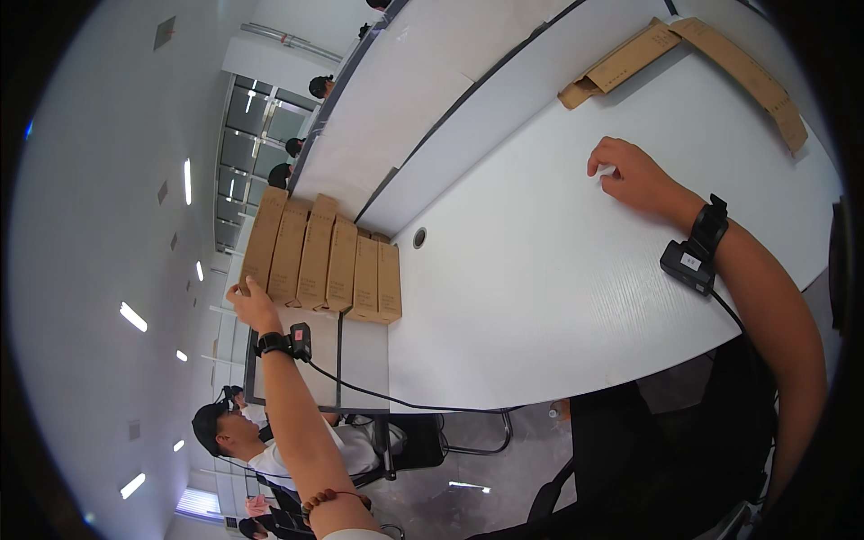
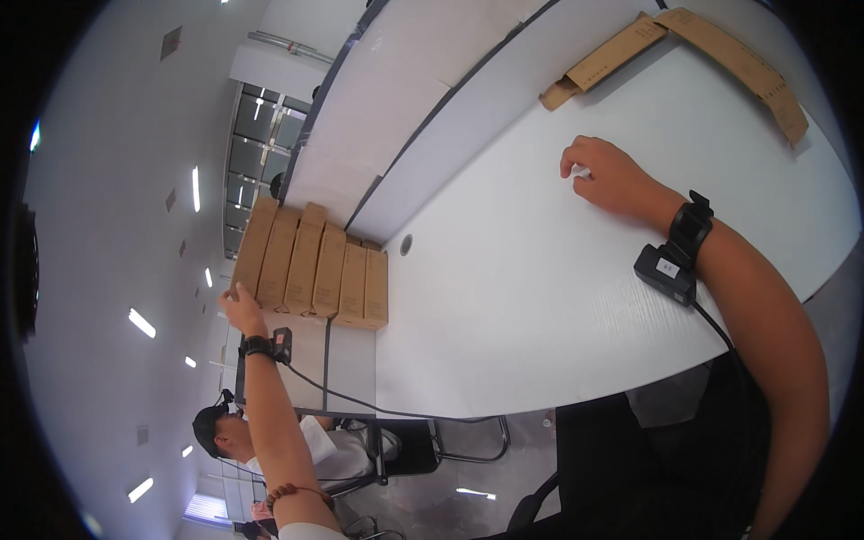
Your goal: The recorder is folding and assembling small green and brown cardboard boxes for wheat straw cups.
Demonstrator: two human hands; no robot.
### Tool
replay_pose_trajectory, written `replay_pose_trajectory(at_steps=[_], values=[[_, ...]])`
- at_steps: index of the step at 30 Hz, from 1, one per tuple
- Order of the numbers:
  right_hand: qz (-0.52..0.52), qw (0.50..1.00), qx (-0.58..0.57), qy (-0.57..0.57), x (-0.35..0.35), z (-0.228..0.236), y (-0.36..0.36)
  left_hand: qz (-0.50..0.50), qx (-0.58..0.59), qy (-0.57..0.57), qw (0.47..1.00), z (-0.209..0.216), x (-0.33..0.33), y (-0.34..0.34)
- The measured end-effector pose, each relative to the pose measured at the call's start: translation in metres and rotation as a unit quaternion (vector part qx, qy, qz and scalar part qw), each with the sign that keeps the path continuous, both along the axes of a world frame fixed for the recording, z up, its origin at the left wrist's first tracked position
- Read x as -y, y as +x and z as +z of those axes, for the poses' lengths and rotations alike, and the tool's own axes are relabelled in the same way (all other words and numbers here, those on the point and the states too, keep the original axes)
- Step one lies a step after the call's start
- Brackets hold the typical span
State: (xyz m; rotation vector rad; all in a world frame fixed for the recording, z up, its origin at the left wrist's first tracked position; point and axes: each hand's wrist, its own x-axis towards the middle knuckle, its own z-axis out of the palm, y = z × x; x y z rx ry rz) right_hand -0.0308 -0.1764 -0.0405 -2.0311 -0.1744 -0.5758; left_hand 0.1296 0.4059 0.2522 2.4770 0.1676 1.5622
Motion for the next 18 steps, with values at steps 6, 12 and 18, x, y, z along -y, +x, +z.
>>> replay_pose_trajectory(at_steps=[6,12,18], values=[[-0.009,1.0,0.006,-0.012,0.002,-0.002,0.001,0.181,-0.055,0.01,0.982,0.0,0.034,-0.012],[0.0,1.0,0.004,-0.012,0.002,-0.001,0.001,0.083,-0.013,0.489,0.869,-0.033,0.044,-0.022],[0.002,1.0,0.007,-0.012,0.0,-0.001,0.001,0.143,-0.153,0.491,0.846,-0.057,0.021,-0.027]])
